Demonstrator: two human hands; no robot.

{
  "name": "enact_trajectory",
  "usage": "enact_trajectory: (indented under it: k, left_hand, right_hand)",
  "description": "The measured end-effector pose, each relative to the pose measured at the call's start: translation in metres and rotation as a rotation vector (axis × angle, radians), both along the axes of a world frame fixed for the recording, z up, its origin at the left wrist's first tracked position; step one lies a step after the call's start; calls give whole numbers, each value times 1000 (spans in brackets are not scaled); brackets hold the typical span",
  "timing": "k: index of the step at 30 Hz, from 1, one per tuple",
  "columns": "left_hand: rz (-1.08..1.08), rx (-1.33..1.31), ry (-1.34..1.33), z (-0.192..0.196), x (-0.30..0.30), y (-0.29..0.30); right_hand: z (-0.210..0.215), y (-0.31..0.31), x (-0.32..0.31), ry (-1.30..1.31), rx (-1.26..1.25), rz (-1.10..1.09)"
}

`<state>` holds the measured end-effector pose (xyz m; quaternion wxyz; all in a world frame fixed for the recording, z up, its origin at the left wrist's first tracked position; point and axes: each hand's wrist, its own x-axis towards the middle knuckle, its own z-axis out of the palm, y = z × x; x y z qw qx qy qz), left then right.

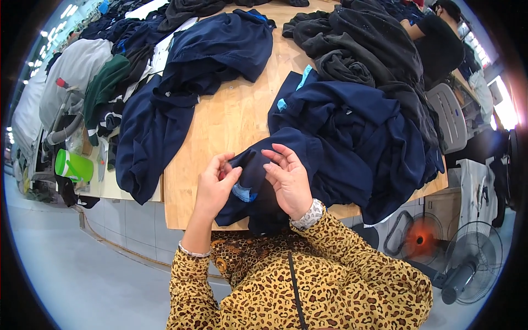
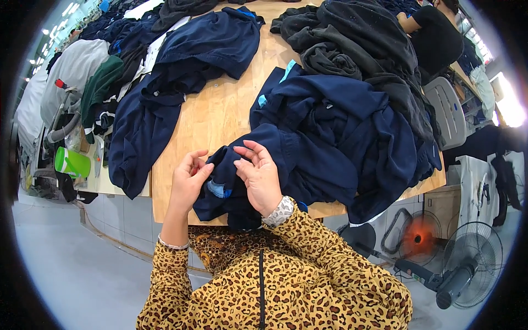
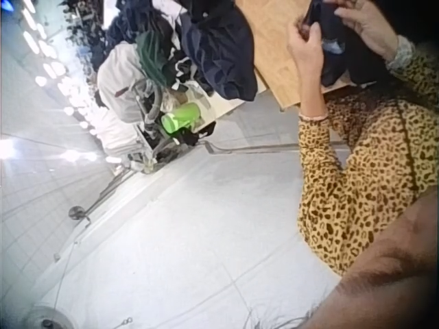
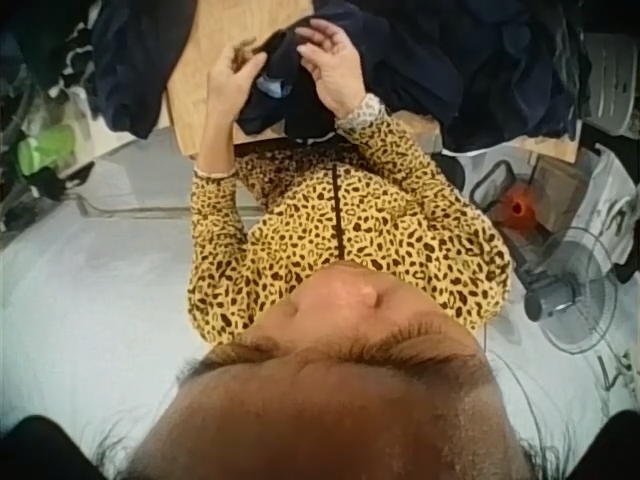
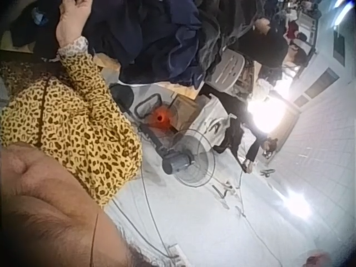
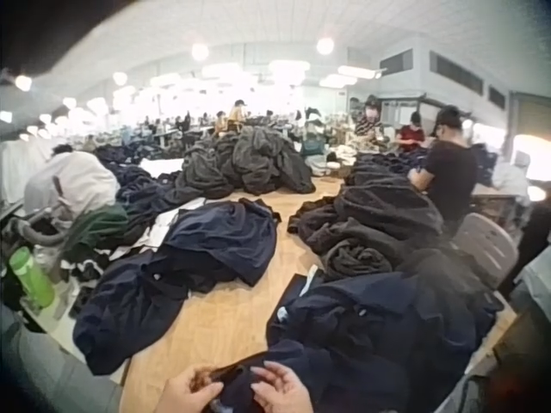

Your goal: Trimming loose threads and excess material from navy blue shorts using thread snips.

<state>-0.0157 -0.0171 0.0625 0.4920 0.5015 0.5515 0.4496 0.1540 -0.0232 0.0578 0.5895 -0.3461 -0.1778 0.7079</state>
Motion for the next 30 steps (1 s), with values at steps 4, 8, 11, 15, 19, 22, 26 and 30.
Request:
enact_trajectory:
  k: [4,8,11,15,19,22,26,30]
  left_hand:
    - [6,78,82,8,8,-15]
    - [137,127,-66,-28,-12,-4]
    - [283,113,-597,-10,-87,8]
    - [233,-57,116,-61,-140,-1]
    - [391,-23,-149,-35,-168,-36]
    - [510,-190,-139,-61,-167,-31]
    - [699,167,363,-79,-161,-37]
    - [263,284,549,-42,-78,-63]
  right_hand:
    - [3,-2,-7,-28,41,0]
    - [3,6,-7,-169,241,201]
    - [26,15,33,-756,556,-85]
    - [6,8,89,-943,483,-331]
    - [-24,-15,105,-1115,307,-219]
    - [-41,-16,102,-1444,254,-13]
    - [-50,-1,100,-1352,284,43]
    - [-38,4,96,-1206,307,-27]
